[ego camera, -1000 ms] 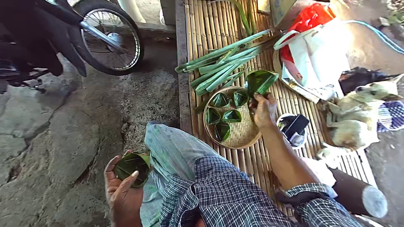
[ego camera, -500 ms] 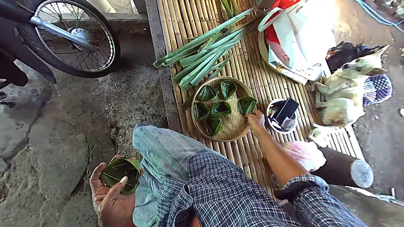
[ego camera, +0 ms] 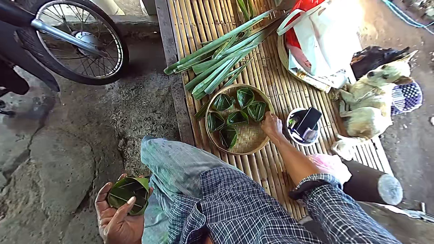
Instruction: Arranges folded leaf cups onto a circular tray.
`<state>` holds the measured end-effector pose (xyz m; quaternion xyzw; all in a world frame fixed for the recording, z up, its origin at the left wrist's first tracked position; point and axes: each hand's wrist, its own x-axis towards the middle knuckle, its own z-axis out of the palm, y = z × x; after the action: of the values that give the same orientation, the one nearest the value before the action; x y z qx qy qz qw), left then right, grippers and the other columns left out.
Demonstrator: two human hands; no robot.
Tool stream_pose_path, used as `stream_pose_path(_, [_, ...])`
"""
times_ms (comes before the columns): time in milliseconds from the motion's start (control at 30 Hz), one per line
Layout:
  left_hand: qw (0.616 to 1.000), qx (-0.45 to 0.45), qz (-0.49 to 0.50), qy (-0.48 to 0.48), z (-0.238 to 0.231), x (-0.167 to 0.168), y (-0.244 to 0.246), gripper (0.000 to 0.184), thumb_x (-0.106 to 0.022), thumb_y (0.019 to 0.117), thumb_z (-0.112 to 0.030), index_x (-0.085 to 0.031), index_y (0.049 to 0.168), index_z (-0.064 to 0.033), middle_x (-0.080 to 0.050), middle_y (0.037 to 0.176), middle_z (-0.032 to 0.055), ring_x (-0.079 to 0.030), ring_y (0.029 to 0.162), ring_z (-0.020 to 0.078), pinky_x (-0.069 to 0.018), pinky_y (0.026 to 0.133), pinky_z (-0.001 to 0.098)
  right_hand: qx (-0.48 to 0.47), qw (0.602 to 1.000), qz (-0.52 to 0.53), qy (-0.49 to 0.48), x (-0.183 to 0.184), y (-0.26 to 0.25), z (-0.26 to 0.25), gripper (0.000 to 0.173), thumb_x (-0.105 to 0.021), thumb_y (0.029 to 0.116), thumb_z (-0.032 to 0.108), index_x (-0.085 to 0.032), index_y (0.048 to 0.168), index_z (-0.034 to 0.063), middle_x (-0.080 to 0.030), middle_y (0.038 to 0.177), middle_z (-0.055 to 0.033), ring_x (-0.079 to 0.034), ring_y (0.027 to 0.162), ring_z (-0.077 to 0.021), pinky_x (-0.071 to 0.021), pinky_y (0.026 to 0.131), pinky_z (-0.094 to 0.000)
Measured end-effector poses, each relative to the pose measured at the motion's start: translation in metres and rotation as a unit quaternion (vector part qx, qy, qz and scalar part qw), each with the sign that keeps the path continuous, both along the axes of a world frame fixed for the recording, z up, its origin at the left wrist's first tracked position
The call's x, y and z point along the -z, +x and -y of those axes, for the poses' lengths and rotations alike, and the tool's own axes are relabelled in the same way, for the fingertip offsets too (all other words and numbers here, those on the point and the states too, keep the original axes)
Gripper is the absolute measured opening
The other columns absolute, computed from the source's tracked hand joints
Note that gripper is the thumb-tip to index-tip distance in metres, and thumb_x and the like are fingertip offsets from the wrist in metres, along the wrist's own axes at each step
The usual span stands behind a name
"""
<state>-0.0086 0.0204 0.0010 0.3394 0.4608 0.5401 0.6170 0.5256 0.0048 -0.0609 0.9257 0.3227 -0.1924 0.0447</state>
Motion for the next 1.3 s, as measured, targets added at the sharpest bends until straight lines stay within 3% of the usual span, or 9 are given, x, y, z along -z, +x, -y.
stream_pose_path(167, [1.0,0.005,-0.01,0.002,-0.002,0.0,0.0,0.07,-0.056,0.082,0.002,-0.038,0.146,-0.0198,-0.053,0.148,0.0079,-0.062,0.123,0.0311,-0.0617,0.084,0.0516,-0.001,1.0,0.009,-0.026,0.001,0.001,-0.006,0.041,-0.072,0.088,0.013,-0.061,0.126,0.0,-0.066,0.116,-0.0279,-0.067,0.105,-0.0468,-0.0546,0.084,-0.0641])
stream_pose_path(367, [1.0,0.002,0.015,0.002,0.004,0.004,0.002,0.069,-0.058,0.0821,0.002,-0.039,0.145,-0.0196,-0.054,0.147,0.0087,-0.063,0.122,0.0317,-0.0623,0.084,0.0514,0.075,0.992,-0.032,-0.1,-0.039,0.007,0.006,0.039,-0.074,0.0852,0.037,-0.071,0.095,-0.0006,-0.07,0.104,-0.0252,-0.068,0.102,-0.0443,-0.052,0.081,-0.0672])
stream_pose_path(600, [1.0,0.009,0.024,-0.003,0.0,0.004,0.013,0.073,-0.054,0.0829,0.003,-0.034,0.15,-0.0193,-0.053,0.147,0.0089,-0.063,0.122,0.0312,-0.0625,0.083,0.0515,0.189,0.971,-0.107,0.104,-0.051,0.037,0.046,0.033,-0.069,0.092,0.032,-0.072,0.108,0.0034,-0.07,0.103,-0.0252,-0.067,0.096,-0.0429,-0.0509,0.081,-0.067])
stream_pose_path(767, [0.999,0.043,0.029,0.015,-0.009,-0.003,0.028,0.077,-0.057,0.0819,0.004,-0.032,0.152,-0.0171,-0.052,0.147,0.0098,-0.064,0.12,0.0313,-0.0636,0.08,0.0509,0.227,0.961,-0.138,0.076,-0.029,0.034,0.037,0.037,-0.066,0.0923,0.037,-0.07,0.109,0.004,-0.07,0.104,-0.0226,-0.069,0.091,-0.0372,-0.0551,0.079,-0.06])
stream_pose_path(867, [0.999,0.035,0.021,0.017,-0.008,-0.007,0.026,0.076,-0.058,0.0817,0.003,-0.033,0.151,-0.0164,-0.053,0.147,0.0097,-0.064,0.12,0.0311,-0.0635,0.081,0.0506,0.272,0.943,-0.148,0.122,-0.023,0.031,0.031,0.04,-0.052,0.1007,0.036,-0.063,0.119,0.0016,-0.07,0.1,-0.0186,-0.072,0.082,-0.0284,-0.0595,0.073,-0.048])
stream_pose_path(933, [0.999,0.027,0.013,0.012,-0.005,-0.005,0.021,0.076,-0.058,0.0813,0.002,-0.034,0.151,-0.0171,-0.053,0.147,0.0097,-0.063,0.122,0.032,-0.063,0.081,0.0517,0.265,0.951,-0.093,0.127,-0.018,0.034,0.028,0.045,-0.044,0.1053,0.037,-0.06,0.126,0.0008,-0.068,0.106,-0.0216,-0.07,0.092,-0.033,-0.0569,0.079,-0.0529])
stream_pose_path(1000, [1.0,0.023,0.01,0.007,-0.001,-0.001,0.017,0.077,-0.059,0.0812,0.002,-0.034,0.151,-0.0178,-0.053,0.147,0.0096,-0.063,0.122,0.032,-0.0628,0.082,0.0516,0.271,0.952,-0.04,0.136,-0.017,0.038,0.022,0.048,-0.046,0.1036,0.035,-0.056,0.137,0.0011,-0.063,0.125,-0.0307,-0.061,0.118,-0.0469,-0.0488,0.093,-0.0668])
stream_pose_path(1100, [1.0,0.024,-0.004,0.001,0.003,0.0,0.016,0.077,-0.056,0.0813,0.003,-0.032,0.151,-0.0181,-0.053,0.147,0.0084,-0.064,0.121,0.0307,-0.0626,0.084,0.05,0.285,0.948,0.007,0.143,-0.024,0.038,0.003,0.054,-0.058,0.0965,0.039,-0.053,0.14,0.0077,-0.066,0.123,-0.0263,-0.063,0.118,-0.0441,-0.0496,0.093,-0.0645])
stream_pose_path(1300, [1.0,0.021,-0.006,0.011,-0.001,-0.001,0.009,0.075,-0.054,0.0824,0.004,-0.033,0.151,-0.0178,-0.052,0.149,0.0092,-0.063,0.121,0.0317,-0.0622,0.084,0.0519,0.211,0.965,0.019,0.152,0.001,0.056,-0.02,0.039,-0.059,0.1,0.039,-0.071,0.118,0.0059,-0.069,0.117,-0.0238,-0.065,0.115,-0.0426,-0.049,0.093,-0.0656])
